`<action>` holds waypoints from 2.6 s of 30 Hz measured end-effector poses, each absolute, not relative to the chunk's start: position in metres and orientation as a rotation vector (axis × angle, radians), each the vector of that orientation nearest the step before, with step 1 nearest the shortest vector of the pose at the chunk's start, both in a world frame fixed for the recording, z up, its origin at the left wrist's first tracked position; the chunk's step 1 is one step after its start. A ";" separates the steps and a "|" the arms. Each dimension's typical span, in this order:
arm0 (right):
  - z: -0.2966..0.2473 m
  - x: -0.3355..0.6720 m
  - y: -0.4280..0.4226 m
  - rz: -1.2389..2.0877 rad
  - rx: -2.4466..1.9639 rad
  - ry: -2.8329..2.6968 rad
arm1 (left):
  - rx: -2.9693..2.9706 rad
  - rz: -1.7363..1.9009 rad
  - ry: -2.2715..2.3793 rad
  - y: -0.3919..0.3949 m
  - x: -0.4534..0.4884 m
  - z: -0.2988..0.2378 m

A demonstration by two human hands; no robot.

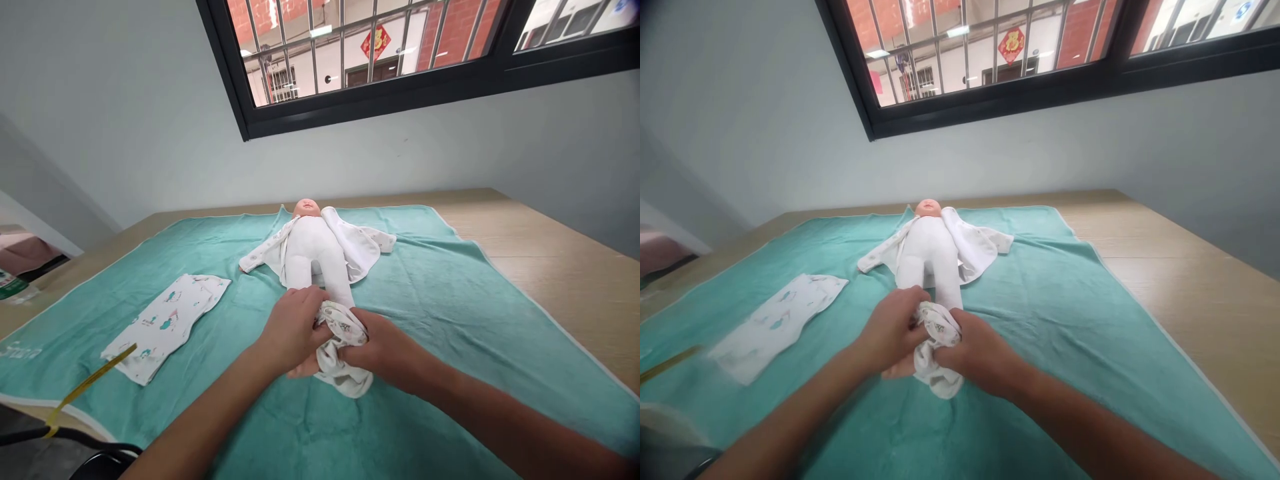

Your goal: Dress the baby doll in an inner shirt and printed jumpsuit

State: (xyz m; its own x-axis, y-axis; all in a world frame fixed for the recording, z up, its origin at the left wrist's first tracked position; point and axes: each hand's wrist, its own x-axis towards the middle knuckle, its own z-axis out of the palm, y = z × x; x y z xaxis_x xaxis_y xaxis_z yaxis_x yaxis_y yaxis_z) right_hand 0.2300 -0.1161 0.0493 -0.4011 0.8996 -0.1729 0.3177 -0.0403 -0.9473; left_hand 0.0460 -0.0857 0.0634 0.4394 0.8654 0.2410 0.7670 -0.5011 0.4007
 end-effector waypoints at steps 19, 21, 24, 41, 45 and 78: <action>0.041 0.233 -0.117 1.542 -1.236 -1.670 | 2.524 0.184 1.078 -0.080 0.047 0.080; 0.038 0.232 -0.119 1.545 -1.270 -1.610 | 2.492 0.156 1.047 -0.079 0.047 0.086; 0.036 0.232 -0.120 1.491 -1.332 -1.557 | 2.395 0.095 1.025 -0.079 0.046 0.094; 0.029 0.243 -0.123 1.356 -1.498 -1.782 | 2.398 -0.148 1.034 -0.076 0.045 0.103; 0.032 0.241 -0.125 1.347 -1.510 -1.746 | 2.465 -0.206 1.064 -0.079 0.048 0.104; 0.043 0.228 -0.126 1.870 -0.967 -0.980 | 1.971 0.246 1.166 -0.082 0.044 0.096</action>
State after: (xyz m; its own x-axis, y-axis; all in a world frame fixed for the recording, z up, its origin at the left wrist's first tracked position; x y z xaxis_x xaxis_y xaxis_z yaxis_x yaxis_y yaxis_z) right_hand 0.2277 -0.1259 0.0434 -0.3908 0.8841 -0.2562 -0.2927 -0.3832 -0.8761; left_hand 0.0439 -0.0822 0.0963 0.5536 0.8021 -0.2239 0.6434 -0.2414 0.7264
